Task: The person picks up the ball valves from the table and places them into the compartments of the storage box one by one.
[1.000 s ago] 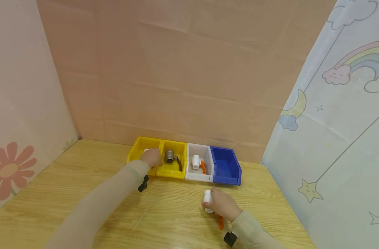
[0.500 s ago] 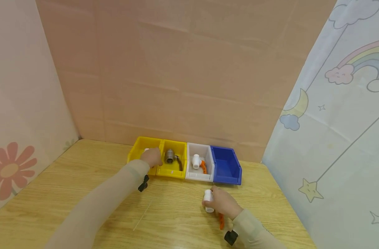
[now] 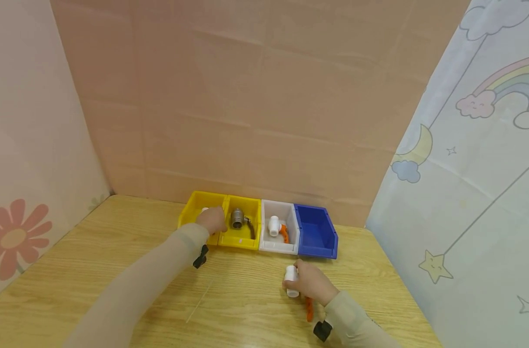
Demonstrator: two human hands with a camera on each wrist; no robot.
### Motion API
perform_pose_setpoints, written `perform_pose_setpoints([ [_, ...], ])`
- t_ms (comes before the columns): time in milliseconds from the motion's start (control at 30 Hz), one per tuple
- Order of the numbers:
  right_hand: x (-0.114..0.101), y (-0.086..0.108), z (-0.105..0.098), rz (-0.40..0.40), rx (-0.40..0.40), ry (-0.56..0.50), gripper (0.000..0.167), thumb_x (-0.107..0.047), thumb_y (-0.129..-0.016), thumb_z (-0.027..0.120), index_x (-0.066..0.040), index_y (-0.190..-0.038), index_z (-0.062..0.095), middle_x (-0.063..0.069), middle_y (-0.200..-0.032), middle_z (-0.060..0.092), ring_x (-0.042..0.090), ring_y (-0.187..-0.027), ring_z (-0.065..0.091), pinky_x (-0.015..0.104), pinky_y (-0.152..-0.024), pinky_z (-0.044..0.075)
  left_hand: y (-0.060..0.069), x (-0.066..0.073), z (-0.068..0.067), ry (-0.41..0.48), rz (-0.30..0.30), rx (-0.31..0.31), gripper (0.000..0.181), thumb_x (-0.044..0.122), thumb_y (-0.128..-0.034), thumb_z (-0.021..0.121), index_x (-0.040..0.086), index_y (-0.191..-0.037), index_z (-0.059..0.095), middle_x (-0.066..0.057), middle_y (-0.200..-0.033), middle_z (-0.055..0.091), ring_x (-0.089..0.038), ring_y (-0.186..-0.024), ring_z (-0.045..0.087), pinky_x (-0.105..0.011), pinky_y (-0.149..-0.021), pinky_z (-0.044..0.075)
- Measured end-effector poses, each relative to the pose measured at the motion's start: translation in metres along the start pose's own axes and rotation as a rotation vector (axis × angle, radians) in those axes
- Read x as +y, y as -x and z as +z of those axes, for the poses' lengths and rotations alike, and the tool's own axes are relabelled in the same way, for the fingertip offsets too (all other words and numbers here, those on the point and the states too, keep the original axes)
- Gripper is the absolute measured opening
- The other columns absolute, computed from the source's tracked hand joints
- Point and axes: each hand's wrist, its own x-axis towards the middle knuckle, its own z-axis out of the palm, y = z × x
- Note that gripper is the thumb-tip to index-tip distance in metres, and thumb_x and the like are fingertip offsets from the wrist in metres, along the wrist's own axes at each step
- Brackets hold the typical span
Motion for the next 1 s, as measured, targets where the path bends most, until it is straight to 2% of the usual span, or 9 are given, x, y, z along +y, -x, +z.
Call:
perform_pose_setpoints([
  [267,-0.003,0.000,-0.002,-0.009,-0.017,0.013,0.048,-0.033,-0.075,0.080,0.002,-0.101,0.061,0.004,-0.078,0.061,0.017,-0.068,0.054,0.034,-0.062,0.047,0.002,0.000,0.000,0.003,0.002,-0.001,0.033,0.017,-0.0824,0.074,0.001,-0.106,0.058,-0.005,-0.079,0.060,-0.019,-0.065,0.053,-0.029,-0.058,0.045],
  [500,-0.005,-0.002,-0.011,-0.003,-0.001,0.040,0.045,-0.033,-0.076,0.080,0.001,-0.098,0.061,0.004,-0.078,0.061,0.016,-0.066,0.054,0.032,-0.060,0.047,0.002,0.001,0.000,-0.013,-0.004,0.004,0.034,0.018,-0.0824,0.074,0.000,-0.107,0.057,-0.005,-0.078,0.061,-0.020,-0.065,0.054,-0.029,-0.059,0.045],
  [767,-0.014,-0.007,-0.038,0.005,0.010,0.029,0.037,-0.029,-0.077,0.081,-0.002,-0.091,0.059,0.002,-0.074,0.059,0.015,-0.063,0.053,0.028,-0.056,0.045,0.002,0.001,0.001,-0.013,0.012,0.010,0.029,0.017,-0.0820,0.074,0.001,-0.101,0.059,-0.005,-0.074,0.061,-0.019,-0.062,0.053,-0.029,-0.057,0.044],
  [1000,-0.016,-0.018,-0.068,0.033,0.013,0.062,0.036,-0.032,-0.080,0.078,-0.003,-0.093,0.060,0.002,-0.074,0.059,0.015,-0.060,0.052,0.027,-0.053,0.043,0.001,0.000,0.001,-0.001,0.003,0.014,0.027,0.016,-0.0814,0.074,0.002,-0.099,0.060,-0.005,-0.076,0.060,-0.020,-0.065,0.054,-0.029,-0.058,0.044],
])
